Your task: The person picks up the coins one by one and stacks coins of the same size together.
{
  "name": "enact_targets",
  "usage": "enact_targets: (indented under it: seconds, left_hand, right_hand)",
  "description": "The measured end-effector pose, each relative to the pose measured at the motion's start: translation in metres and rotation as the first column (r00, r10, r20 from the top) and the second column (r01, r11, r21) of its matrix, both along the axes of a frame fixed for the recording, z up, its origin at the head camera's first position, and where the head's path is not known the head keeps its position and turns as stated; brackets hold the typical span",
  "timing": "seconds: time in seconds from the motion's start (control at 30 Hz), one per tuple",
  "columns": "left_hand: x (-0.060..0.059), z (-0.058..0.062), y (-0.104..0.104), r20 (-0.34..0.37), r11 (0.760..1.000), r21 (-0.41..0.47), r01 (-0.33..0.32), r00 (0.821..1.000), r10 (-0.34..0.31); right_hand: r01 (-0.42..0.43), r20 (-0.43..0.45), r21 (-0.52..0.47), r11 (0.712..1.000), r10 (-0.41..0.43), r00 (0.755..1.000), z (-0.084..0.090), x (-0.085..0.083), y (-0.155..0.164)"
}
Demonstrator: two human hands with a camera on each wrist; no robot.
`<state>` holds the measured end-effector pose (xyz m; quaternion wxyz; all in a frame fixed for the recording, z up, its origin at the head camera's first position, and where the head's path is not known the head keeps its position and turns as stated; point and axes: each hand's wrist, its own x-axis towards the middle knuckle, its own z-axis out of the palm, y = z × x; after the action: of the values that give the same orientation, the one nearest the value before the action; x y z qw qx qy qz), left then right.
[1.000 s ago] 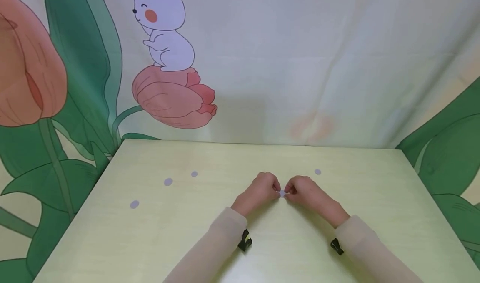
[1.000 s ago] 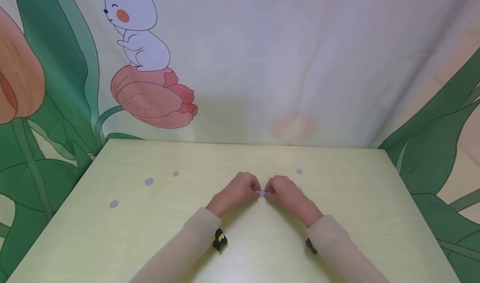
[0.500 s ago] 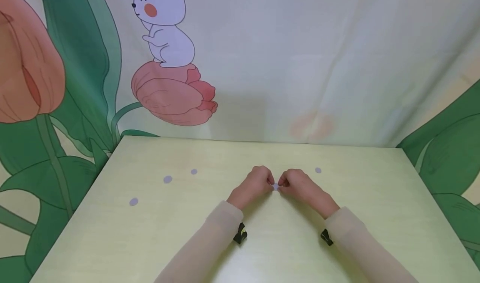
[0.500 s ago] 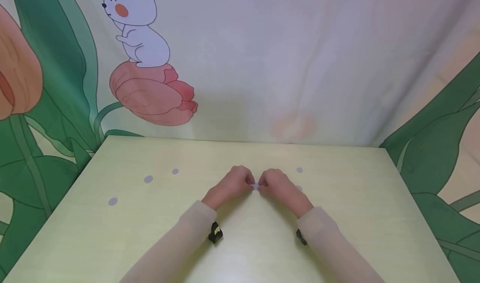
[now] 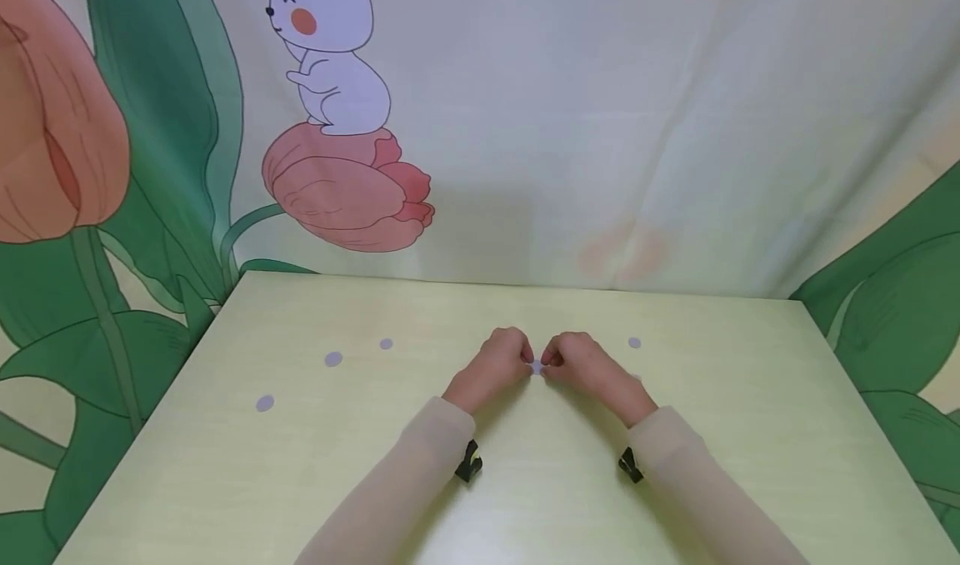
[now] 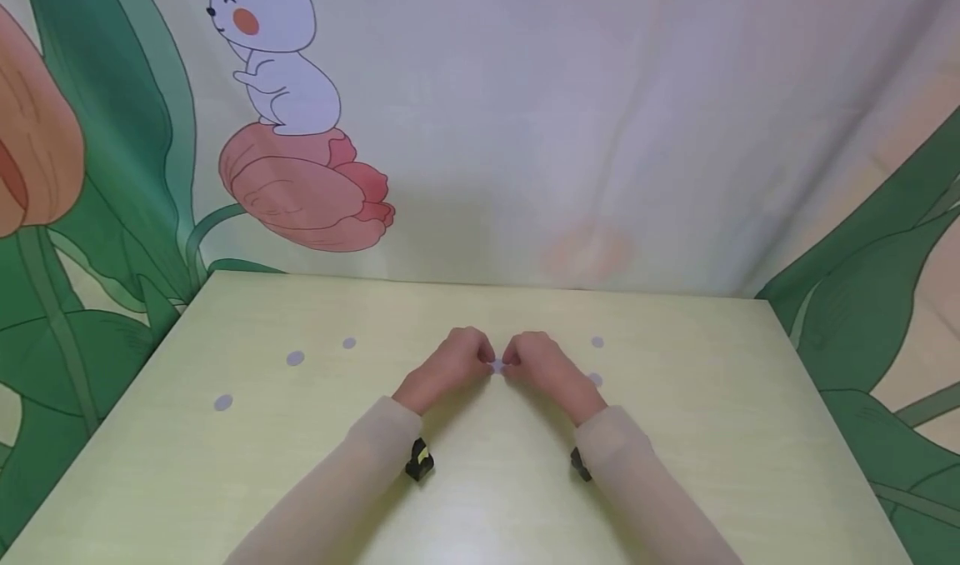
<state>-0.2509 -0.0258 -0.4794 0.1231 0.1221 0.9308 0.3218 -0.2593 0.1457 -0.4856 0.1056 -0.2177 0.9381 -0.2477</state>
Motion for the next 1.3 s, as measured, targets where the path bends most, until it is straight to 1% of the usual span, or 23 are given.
enact_targets:
  seconds: [0.27, 0.57, 0.77, 0.93, 1.13, 1.3]
  left_hand:
    - [-0.005, 0.000, -0.011, -0.004, 1.000, 0.000, -0.013, 1.000, 0.013]
    - [-0.006, 0.001, -0.022, -0.023, 1.000, 0.004, -0.021, 1.000, 0.021]
    - [-0.006, 0.002, -0.025, 0.004, 0.999, -0.011, -0.038, 0.999, 0.038]
    - [-0.006, 0.004, -0.028, 0.013, 0.998, -0.029, -0.047, 0.999, 0.047]
    - [-0.007, 0.000, -0.035, -0.005, 0.999, -0.024, -0.041, 0.999, 0.041]
    - [-0.006, 0.001, -0.040, -0.018, 0.999, -0.025, -0.044, 0.999, 0.044]
  right_hand:
    - [-0.011, -0.018, -0.005, 1.000, 0.011, 1.000, 0.004, -0.003, -0.014]
    - [-0.015, -0.019, 0.003, 1.000, 0.015, 1.000, 0.004, -0.007, -0.025]
    - [-0.014, -0.020, 0.013, 1.000, 0.015, 1.000, 0.004, -0.007, -0.031]
    - [-0.019, -0.020, 0.013, 1.000, 0.019, 1.000, 0.004, -0.007, -0.035]
    - [-0.019, -0.011, 0.020, 1.000, 0.019, 1.000, 0.003, -0.008, -0.041]
    - [-0.025, -0.008, 0.025, 0.999, 0.026, 1.000, 0.003, -0.010, -0.047]
